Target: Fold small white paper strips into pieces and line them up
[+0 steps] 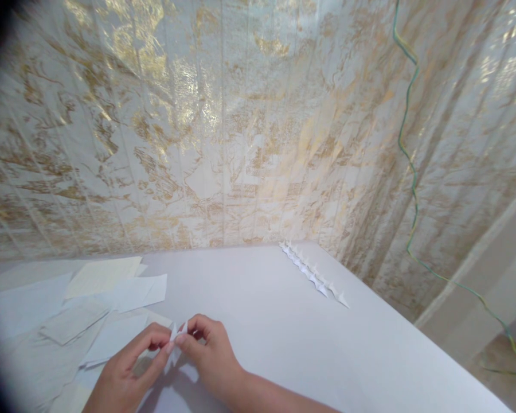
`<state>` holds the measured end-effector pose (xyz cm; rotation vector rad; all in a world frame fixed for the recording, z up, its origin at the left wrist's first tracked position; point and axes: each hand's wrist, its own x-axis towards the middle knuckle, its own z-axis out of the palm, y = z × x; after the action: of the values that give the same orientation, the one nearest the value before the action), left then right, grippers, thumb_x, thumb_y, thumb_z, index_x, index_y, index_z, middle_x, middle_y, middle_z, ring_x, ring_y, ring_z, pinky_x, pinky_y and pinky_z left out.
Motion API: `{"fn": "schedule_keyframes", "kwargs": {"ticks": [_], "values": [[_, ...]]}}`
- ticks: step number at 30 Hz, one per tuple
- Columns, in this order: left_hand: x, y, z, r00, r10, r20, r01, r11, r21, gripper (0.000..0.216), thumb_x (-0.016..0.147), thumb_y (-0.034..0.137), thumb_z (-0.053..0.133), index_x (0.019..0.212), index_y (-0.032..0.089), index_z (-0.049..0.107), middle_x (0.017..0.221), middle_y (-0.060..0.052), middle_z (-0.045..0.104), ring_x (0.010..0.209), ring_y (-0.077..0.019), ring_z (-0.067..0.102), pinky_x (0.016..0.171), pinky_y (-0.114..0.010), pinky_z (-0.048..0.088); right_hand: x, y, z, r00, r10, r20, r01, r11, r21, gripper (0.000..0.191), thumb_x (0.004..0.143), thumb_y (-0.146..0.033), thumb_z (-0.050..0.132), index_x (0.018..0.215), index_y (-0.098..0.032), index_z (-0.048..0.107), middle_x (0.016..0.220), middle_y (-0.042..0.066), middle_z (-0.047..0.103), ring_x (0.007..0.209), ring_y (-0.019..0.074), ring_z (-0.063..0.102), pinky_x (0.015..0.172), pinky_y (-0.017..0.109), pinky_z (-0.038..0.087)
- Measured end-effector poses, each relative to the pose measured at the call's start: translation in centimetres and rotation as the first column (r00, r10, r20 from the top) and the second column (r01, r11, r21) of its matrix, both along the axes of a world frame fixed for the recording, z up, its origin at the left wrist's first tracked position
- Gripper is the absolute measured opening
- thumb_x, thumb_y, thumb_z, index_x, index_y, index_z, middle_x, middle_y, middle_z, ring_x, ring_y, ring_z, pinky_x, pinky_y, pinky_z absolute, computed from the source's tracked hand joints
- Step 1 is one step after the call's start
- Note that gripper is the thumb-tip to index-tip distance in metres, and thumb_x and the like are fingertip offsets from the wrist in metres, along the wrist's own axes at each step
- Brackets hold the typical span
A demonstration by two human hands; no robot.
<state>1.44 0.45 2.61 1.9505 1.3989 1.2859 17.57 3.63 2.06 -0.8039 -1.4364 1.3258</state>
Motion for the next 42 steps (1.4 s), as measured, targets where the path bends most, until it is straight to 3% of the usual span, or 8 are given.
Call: {"fn": "schedule_keyframes", "kwargs": {"ticks": [6,11,16,22,29,34,42], "values": [[0.5,-0.4,0.6,0.998,0.021,0.057,-0.014,0.994,-0.109,0.027,0.087,0.048,0.059,0.071,0.026,0.058,0.072,0.005,0.059,0.071,-0.017,0.059,0.069,-0.021,0.045,0.0,0.3,-0.2,0.997,-0.05,-0.057,0.044,0.994,-0.1,0.039,0.067,-0.05,0.082,0.063,-0.018,0.061,0.063,-0.001,0.057,0.061,0.0126,0.043,0.063,0.028,0.033],[0.9,-0.8,0.8,0.986,0.067,0.152,-0.05,0.992,-0.114,0.026,0.086,0.045,0.06,0.068,0.026,0.057,0.071,0.006,0.055,0.071,-0.0166,0.055,0.07,-0.021,0.042,-0.3,0.4,-0.3,0.991,-0.028,-0.134,0.008,0.989,-0.149,0.04,0.063,-0.051,0.086,0.064,-0.018,0.063,0.063,-0.002,0.058,0.058,0.0109,0.043,0.062,0.027,0.032],[0.5,-0.2,-0.2,0.998,0.031,0.05,-0.026,0.995,-0.101,0.027,0.086,0.046,0.059,0.069,0.026,0.055,0.068,0.006,0.053,0.07,-0.0168,0.053,0.07,-0.021,0.042,-0.1,0.2,0.7,0.991,-0.053,-0.12,0.045,0.996,-0.072,0.037,0.064,-0.048,0.087,0.062,-0.018,0.065,0.064,-0.002,0.056,0.063,0.0119,0.044,0.064,0.027,0.033],[0.2,0.2,-1.0,0.997,-0.064,-0.041,0.054,0.977,-0.208,0.038,0.093,0.053,0.047,0.07,0.025,0.052,0.068,0.005,0.053,0.068,-0.0168,0.055,0.065,-0.023,0.043,-0.3,-0.4,1.4,0.964,0.027,-0.265,-0.077,0.981,-0.179,0.04,0.06,-0.052,0.087,0.066,-0.02,0.064,0.062,-0.003,0.055,0.06,0.0124,0.047,0.06,0.026,0.036],[0.6,0.1,-1.1,0.989,-0.054,-0.136,0.023,0.975,-0.221,0.038,0.093,0.053,0.044,0.068,0.025,0.048,0.066,0.005,0.053,0.065,-0.0168,0.053,0.062,-0.024,0.04,-0.2,-0.6,1.8,0.953,-0.084,-0.293,0.025,0.979,-0.201,0.034,0.059,-0.045,0.087,0.063,-0.019,0.065,0.065,-0.001,0.058,0.062,0.0128,0.044,0.063,0.027,0.034],[0.8,0.1,-0.7,0.995,-0.068,-0.077,0.044,0.961,-0.274,0.037,0.092,0.053,0.046,0.07,0.025,0.054,0.066,0.005,0.055,0.065,-0.0175,0.054,0.062,-0.024,0.039,-0.2,-0.6,1.8,0.94,-0.142,-0.31,0.049,0.956,-0.29,0.036,0.057,-0.045,0.087,0.064,-0.018,0.064,0.063,-0.002,0.057,0.061,0.0116,0.042,0.063,0.025,0.032],[0.6,-0.2,0.2,0.999,0.006,0.045,0.01,0.942,-0.334,0.041,0.087,0.057,0.051,0.064,0.024,0.052,0.059,0.006,0.051,0.06,-0.0174,0.051,0.06,-0.025,0.038,-0.3,-0.5,1.6,0.961,-0.055,-0.27,-0.014,0.969,-0.246,0.041,0.058,-0.049,0.087,0.06,-0.018,0.06,0.057,-0.004,0.051,0.058,0.0107,0.039,0.061,0.025,0.031]]}}
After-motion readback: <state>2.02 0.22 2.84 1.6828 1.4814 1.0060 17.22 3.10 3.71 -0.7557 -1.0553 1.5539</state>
